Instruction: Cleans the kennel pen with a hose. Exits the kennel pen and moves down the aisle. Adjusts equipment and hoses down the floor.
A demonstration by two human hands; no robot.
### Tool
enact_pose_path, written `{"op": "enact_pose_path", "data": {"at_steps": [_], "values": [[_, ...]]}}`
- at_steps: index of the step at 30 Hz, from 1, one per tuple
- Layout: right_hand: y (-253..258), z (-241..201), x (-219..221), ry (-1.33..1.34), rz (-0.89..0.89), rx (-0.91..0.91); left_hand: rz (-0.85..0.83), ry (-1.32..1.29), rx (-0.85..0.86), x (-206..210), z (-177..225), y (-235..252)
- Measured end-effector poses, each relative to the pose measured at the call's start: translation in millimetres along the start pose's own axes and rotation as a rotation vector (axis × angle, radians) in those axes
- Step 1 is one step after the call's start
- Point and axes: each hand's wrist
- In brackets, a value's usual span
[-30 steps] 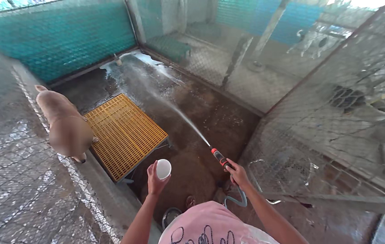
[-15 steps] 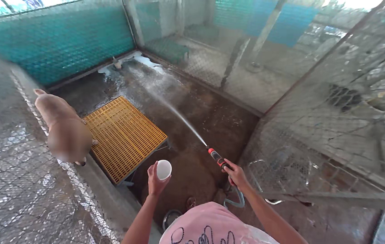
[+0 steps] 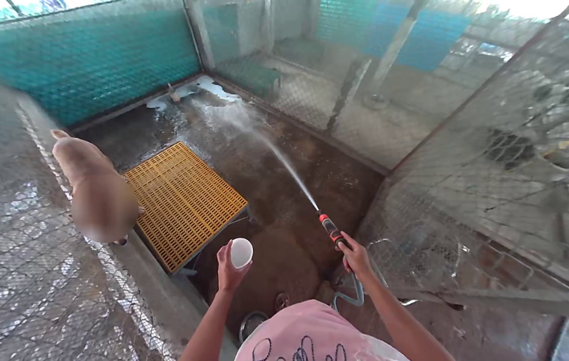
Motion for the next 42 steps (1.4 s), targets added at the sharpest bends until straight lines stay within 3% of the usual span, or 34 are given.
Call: {"op": "enact_pose_path", "data": {"at_steps": [8, 31, 42], "values": [[4.1, -8.8, 5.4, 0.049, 0.031, -0.043, 0.014, 0.02, -0.005, -1.2, 0.3, 1.0], [-2.5, -21.1, 17.5, 0.11, -0.095, -0.085, 0.002, 0.0, -0.023, -1.2, 0.1, 1.0], [-8.4, -1.2, 10.1, -0.065, -0.25, -0.001, -0.02, 0.011, -0.024, 0.4, 1.7, 1.6]]}}
Point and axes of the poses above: each hand's wrist, its own y-axis towards the middle knuckle, its own x-axis out of the palm, z = x × y, and after that the axes turned 6 degrees about -x, right-handed
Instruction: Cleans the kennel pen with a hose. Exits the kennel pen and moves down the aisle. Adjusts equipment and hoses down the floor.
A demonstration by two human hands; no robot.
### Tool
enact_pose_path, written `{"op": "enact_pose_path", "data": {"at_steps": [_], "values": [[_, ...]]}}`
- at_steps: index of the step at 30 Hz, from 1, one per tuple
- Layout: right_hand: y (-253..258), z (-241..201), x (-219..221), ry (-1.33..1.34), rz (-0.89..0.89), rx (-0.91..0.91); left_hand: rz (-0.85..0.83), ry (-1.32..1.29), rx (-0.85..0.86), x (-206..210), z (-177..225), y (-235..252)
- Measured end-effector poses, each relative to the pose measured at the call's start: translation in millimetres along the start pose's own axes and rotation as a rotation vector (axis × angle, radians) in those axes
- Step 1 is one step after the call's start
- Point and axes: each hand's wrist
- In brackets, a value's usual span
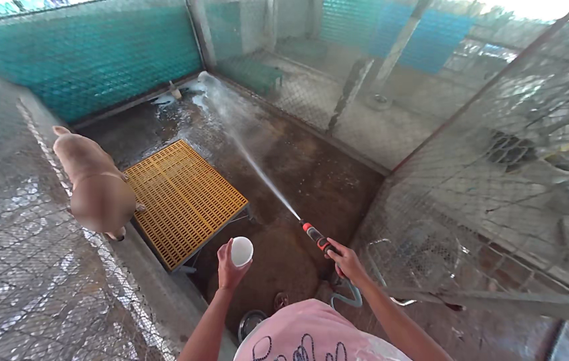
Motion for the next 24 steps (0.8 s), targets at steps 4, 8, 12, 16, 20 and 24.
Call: {"op": "enact_pose_path", "data": {"at_steps": [4, 8, 12, 16, 20, 24], "values": [[-0.3, -2.2, -1.0, -0.045, -0.072, 0.042, -0.003, 0.003, -0.002, 2.4, -0.6, -0.4], [0.6, -9.9, -1.3, -0.04, -0.029, -0.015, -0.004, -0.001, 0.007, 3.1, 1.7, -1.5], [2.3, -13.1, 2.4, -0.012, 0.028, -0.052, -0.012, -0.008, 0.005, 3.1, 0.0, -2.2], [2.4, -12.1, 7.2, -0.036, -0.017, -0.047, 0.009, -0.011, 0.005, 2.3, 0.5, -2.5], [2.5, -13.6, 10.6, -0.013, 0.02, -0.082, 0.021, 0.001, 0.003, 1.6, -2.5, -3.2], [3.5, -15.6, 12.6, 0.011, 0.038, -0.099, -0.003, 0.002, -0.031, -2.7, 1.0, -3.7]]}}
Point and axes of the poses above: each hand's wrist, its own y-axis towards the middle knuckle, its own x-axis out of the palm, z = x × y, and after that the axes turned 6 degrees about -x, right-handed
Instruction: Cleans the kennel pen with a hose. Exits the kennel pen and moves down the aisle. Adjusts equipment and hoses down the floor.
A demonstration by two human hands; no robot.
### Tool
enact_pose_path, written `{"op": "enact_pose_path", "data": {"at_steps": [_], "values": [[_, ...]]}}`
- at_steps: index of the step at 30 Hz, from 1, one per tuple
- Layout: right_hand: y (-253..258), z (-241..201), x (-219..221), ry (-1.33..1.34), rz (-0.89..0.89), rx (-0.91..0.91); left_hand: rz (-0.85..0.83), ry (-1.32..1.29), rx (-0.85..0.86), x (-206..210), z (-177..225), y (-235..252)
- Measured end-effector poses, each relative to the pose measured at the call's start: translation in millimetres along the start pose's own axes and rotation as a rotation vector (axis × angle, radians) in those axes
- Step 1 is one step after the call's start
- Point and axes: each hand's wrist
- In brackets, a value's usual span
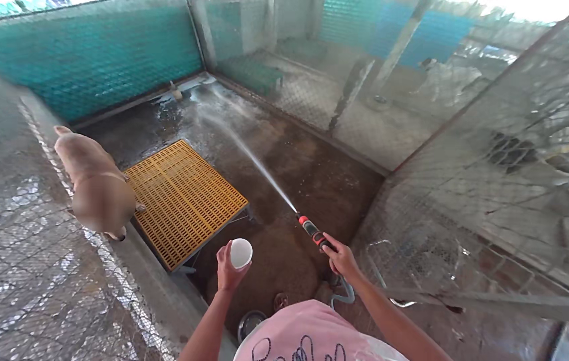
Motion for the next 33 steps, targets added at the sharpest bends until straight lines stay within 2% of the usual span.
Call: {"op": "enact_pose_path", "data": {"at_steps": [9, 25, 29, 33], "values": [[0.0, 0.5, 4.9, 0.016, 0.024, -0.041, 0.012, -0.001, 0.012, 0.6, -2.7, 0.4], [-4.8, 6.8, 3.0, 0.048, 0.097, -0.012, -0.005, -0.009, 0.033, 2.9, -0.3, 5.0], [-4.6, 18.0, 2.9, 0.02, 0.07, 0.03, -0.007, -0.02, 0.038, 3.2, -0.4, 4.9], [-13.7, 38.6, 7.1, 0.005, 0.029, 0.152, -0.007, -0.015, 0.028, 3.9, -0.5, 5.8]]}}
Point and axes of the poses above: each hand's wrist, its own y-axis towards the middle knuckle, its own x-axis out of the palm, z = x × y, and after that the axes turned 6 degrees about -x, right-handed
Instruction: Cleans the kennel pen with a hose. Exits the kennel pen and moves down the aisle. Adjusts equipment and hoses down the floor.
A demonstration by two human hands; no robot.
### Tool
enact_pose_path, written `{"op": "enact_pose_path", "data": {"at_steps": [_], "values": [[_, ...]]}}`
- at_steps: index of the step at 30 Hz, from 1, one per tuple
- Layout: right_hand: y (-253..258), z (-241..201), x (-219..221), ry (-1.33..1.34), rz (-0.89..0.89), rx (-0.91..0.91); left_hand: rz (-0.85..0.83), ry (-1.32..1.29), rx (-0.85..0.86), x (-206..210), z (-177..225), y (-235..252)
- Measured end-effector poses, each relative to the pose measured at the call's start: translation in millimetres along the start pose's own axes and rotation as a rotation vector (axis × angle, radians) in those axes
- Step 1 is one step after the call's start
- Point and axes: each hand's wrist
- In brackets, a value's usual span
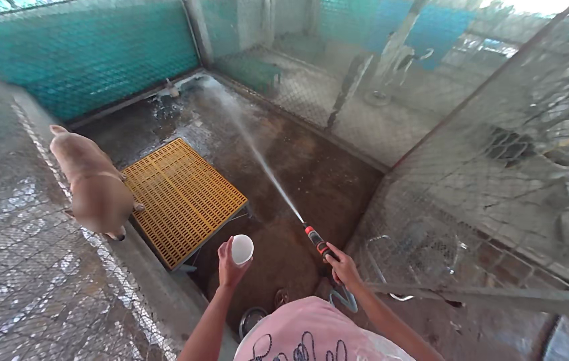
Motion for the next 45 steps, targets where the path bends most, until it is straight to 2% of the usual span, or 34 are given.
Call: {"op": "enact_pose_path", "data": {"at_steps": [6, 10, 14, 16, 22, 24, 28, 30, 34, 37, 39, 43, 45], "values": [[-13.1, 50.2, -3.4, -0.049, -0.041, 0.251, -0.004, 0.023, -0.011, 1.5, -5.4, 1.3], [-16.2, 82.0, -26.0, 0.008, 0.153, 0.36, -0.001, 0.025, -0.007, 1.2, -7.2, -0.6], [-16.6, 95.7, -37.3, 0.049, 0.303, 0.344, -0.021, 0.03, 0.011, 2.2, -5.1, -1.1], [-19.9, 97.3, -31.8, -0.004, 0.271, 0.304, -0.041, 0.032, 0.004, 3.4, -1.3, 0.7], [-46.3, 102.7, -10.5, -0.109, -0.028, 0.254, -0.043, 0.023, 0.029, 6.9, 1.7, 5.0], [-50.0, 106.6, -16.2, -0.077, 0.01, 0.282, -0.04, 0.037, 0.029, 6.8, -0.2, 4.4], [-48.2, 116.5, -28.4, -0.016, 0.212, 0.335, -0.047, 0.04, 0.018, 5.8, -6.6, 0.3], [-50.2, 117.6, -28.0, -0.047, 0.235, 0.338, -0.051, 0.044, 0.021, 6.0, -7.6, -1.0], [-64.2, 134.7, -18.7, -0.165, 0.028, 0.289, -0.06, 0.035, 0.022, 7.5, -5.5, -0.5], [-71.8, 144.4, -18.5, -0.173, -0.091, 0.343, -0.059, 0.038, 0.036, 8.1, -4.2, 2.0], [-74.4, 143.7, -25.2, -0.128, -0.019, 0.4, -0.048, 0.041, 0.048, 9.0, -4.8, 4.1], [-71.2, 150.4, -36.5, -0.024, 0.238, 0.448, -0.056, 0.049, 0.055, 6.8, -4.8, 5.6], [-72.1, 150.5, -32.7, -0.049, 0.259, 0.44, -0.061, 0.05, 0.062, 7.7, -4.0, 6.2]]}}
Point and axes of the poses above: each hand's wrist, its own y-axis towards the middle knuckle, its own x-axis out of the palm, z = x × y, and after that the axes turned 6 degrees about -x, right-handed
